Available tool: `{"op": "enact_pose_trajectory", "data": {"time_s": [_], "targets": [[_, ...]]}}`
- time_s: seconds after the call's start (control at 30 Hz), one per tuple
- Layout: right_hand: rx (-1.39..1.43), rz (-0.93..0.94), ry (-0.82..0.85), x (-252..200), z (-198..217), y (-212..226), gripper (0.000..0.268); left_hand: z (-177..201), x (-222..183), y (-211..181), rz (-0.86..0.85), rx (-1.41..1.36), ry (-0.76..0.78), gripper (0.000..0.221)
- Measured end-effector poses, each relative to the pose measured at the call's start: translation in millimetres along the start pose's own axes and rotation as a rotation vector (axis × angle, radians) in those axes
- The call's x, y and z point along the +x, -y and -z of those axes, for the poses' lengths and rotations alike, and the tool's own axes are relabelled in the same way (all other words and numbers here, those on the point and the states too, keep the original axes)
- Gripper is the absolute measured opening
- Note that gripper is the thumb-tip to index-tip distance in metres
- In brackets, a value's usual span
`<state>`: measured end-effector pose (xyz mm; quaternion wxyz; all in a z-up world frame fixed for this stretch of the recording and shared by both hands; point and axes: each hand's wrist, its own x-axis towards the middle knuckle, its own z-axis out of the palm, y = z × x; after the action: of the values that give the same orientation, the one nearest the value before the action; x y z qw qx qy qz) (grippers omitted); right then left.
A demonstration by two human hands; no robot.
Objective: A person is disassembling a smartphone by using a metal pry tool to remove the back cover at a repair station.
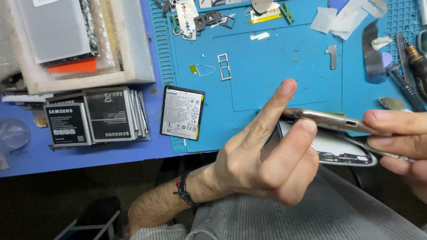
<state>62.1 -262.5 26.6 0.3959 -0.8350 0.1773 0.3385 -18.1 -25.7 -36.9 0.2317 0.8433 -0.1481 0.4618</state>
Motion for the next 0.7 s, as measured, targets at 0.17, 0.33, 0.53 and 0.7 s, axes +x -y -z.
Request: {"op": "enact_pose_trajectory", "data": {"time_s": [0.17,0.33,0.53,0.7], "targets": [[0.077,0.179,0.075,15,4,-15,0.068,3,-3,4,-0.019,-0.014,0.018,0.022],[-0.072,1.353,0.251,65,19,-50,0.043,6,8,6,-0.020,0.098,0.051,0.022],[-0.257,1.426,0.132,45,2,39,0.016,11,23,15,-0.009,0.207,0.184,0.030],[-0.116,1.535,0.216,39,-7,59,0.016,28,48,13,0.006,0.306,0.176,0.038]]}}
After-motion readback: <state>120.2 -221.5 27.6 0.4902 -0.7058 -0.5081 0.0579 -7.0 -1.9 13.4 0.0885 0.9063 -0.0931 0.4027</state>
